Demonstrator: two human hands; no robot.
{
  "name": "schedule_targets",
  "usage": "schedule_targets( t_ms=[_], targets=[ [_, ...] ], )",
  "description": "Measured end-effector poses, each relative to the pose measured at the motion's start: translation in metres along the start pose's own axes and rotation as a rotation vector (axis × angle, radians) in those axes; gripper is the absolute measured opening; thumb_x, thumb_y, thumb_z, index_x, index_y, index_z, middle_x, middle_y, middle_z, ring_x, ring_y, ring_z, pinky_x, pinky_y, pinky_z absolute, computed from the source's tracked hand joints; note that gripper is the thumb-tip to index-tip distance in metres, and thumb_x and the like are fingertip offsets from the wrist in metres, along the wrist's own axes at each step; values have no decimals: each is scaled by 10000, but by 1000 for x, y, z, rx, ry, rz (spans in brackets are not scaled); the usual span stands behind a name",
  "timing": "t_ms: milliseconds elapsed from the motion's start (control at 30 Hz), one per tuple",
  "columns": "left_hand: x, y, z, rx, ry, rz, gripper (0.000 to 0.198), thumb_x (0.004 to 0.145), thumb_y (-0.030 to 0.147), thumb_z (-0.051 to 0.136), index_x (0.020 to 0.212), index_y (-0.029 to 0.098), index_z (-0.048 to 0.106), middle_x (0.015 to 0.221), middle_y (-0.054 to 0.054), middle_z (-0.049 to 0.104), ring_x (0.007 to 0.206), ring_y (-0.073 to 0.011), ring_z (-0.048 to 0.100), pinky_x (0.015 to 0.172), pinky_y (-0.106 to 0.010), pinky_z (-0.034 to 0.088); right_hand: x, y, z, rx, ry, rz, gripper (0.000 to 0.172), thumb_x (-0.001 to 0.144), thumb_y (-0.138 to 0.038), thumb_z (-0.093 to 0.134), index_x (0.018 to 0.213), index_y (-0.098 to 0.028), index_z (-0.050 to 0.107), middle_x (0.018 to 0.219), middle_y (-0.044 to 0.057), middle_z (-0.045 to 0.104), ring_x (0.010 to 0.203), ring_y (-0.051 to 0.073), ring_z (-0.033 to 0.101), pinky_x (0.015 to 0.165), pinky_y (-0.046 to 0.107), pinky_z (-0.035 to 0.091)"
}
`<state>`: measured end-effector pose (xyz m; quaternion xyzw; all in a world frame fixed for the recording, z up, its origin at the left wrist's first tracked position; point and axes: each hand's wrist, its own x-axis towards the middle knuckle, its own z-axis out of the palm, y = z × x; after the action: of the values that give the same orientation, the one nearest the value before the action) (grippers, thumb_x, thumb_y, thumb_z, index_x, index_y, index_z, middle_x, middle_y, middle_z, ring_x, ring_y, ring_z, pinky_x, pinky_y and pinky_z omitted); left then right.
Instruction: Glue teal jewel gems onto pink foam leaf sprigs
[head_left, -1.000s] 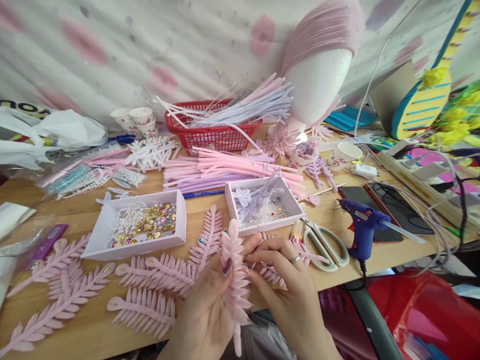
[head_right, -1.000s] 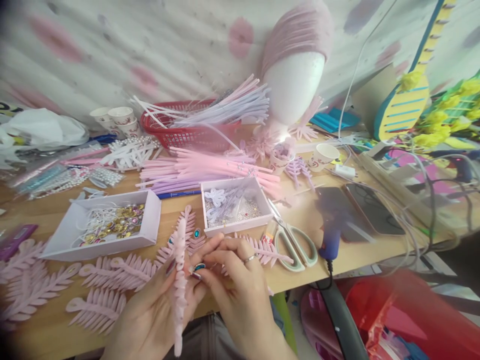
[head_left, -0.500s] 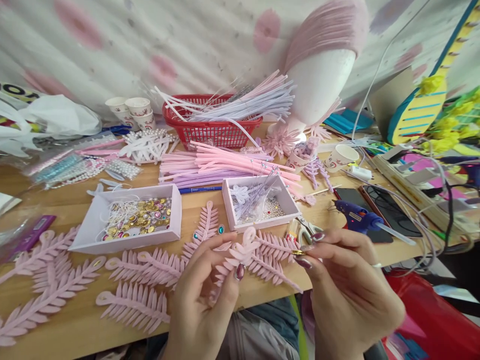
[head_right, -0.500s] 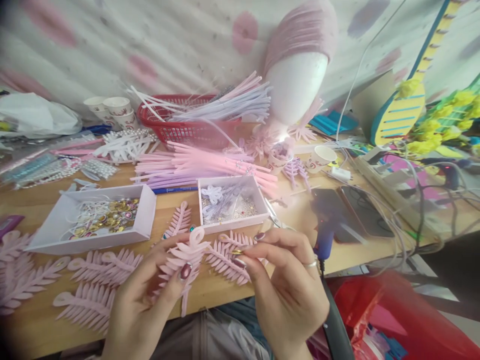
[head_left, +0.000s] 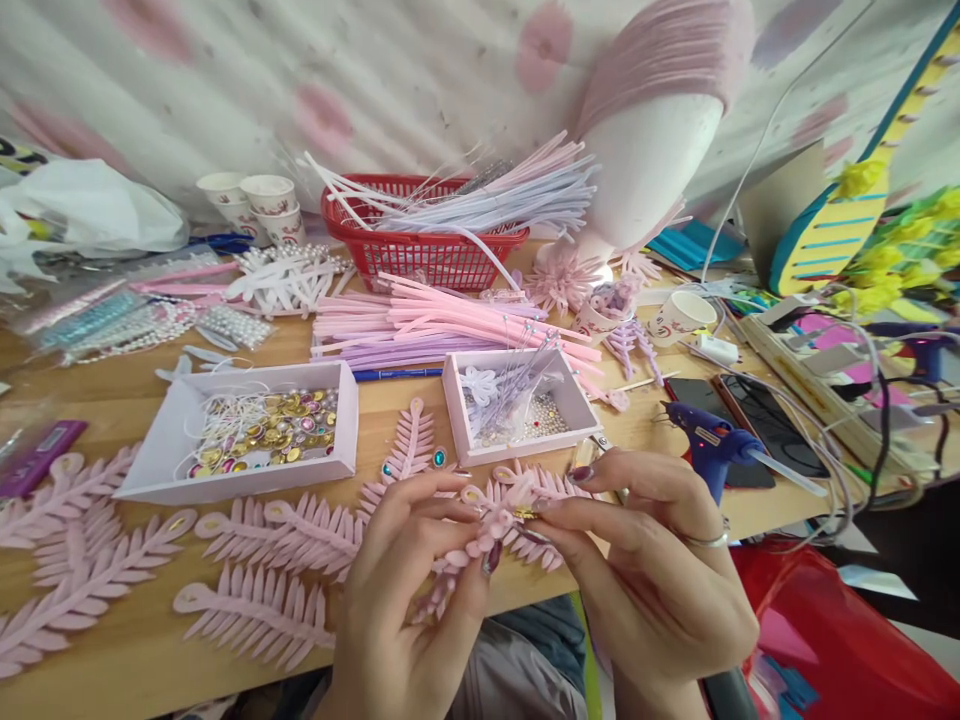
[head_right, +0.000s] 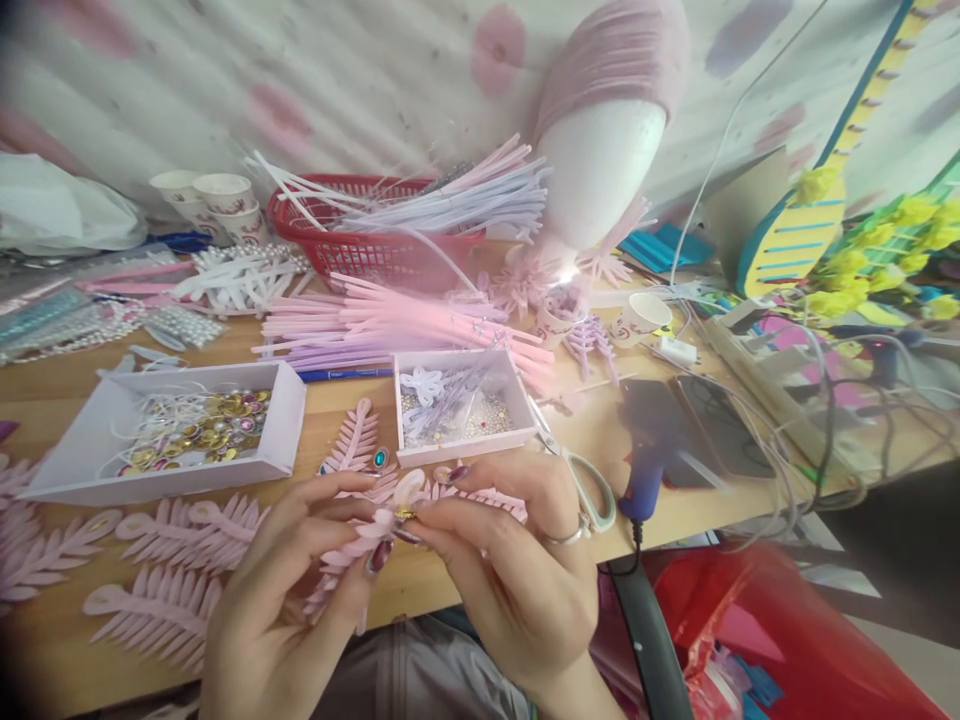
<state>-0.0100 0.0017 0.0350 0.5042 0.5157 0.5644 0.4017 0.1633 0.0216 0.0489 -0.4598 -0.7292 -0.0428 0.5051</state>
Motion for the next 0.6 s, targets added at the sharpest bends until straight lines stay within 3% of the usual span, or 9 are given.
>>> schedule_targets(
  t_ms=[167, 333, 433, 533, 600],
  targets=[
    [0, 2, 1, -38, 8, -27, 140, 867, 183, 765, 805, 289, 833, 1122, -90, 732, 945, -270, 683, 888, -339, 502, 1, 0, -1, -3, 0, -3, 230, 906, -62, 738, 994, -274, 761, 963, 22, 634, 853, 199, 645, 735, 363, 561],
    [-1, 3, 0, -43, -3, -37, 122, 876, 216, 782, 823, 308, 842, 1132, -86, 724, 1022, -281, 682, 968, -352, 501, 1, 2, -2, 4, -4, -20, 190, 908, -75, 759, 988, -248, 755, 978, 28, 630, 861, 189, 623, 761, 364, 563],
    [0, -3, -5, 10, -21, 71, 175, 866, 144, 779, 864, 306, 843, 1131, -78, 735, 1009, -257, 703, 943, -332, 532, 4, 5, -5, 8, 9, -68, 150, 915, -102, 769, 968, -242, 757, 950, 27, 619, 861, 192, 618, 772, 373, 558],
    [1, -12, -13, 123, -145, 270, 277, 886, 55, 708, 999, 290, 802, 1207, -68, 701, 994, -204, 715, 894, -289, 571, 6, 8, -7, 1, 45, -102, 150, 897, -126, 797, 950, -264, 767, 907, 22, 629, 826, 199, 637, 738, 371, 560],
    [2, -17, -16, 139, -235, 307, 279, 912, 49, 665, 1044, 280, 748, 1251, -60, 660, 1029, -178, 709, 881, -256, 583, 5, 9, -7, 14, 94, -75, 158, 862, -137, 840, 922, -259, 759, 901, 19, 638, 808, 197, 645, 718, 358, 556]
  ],
)
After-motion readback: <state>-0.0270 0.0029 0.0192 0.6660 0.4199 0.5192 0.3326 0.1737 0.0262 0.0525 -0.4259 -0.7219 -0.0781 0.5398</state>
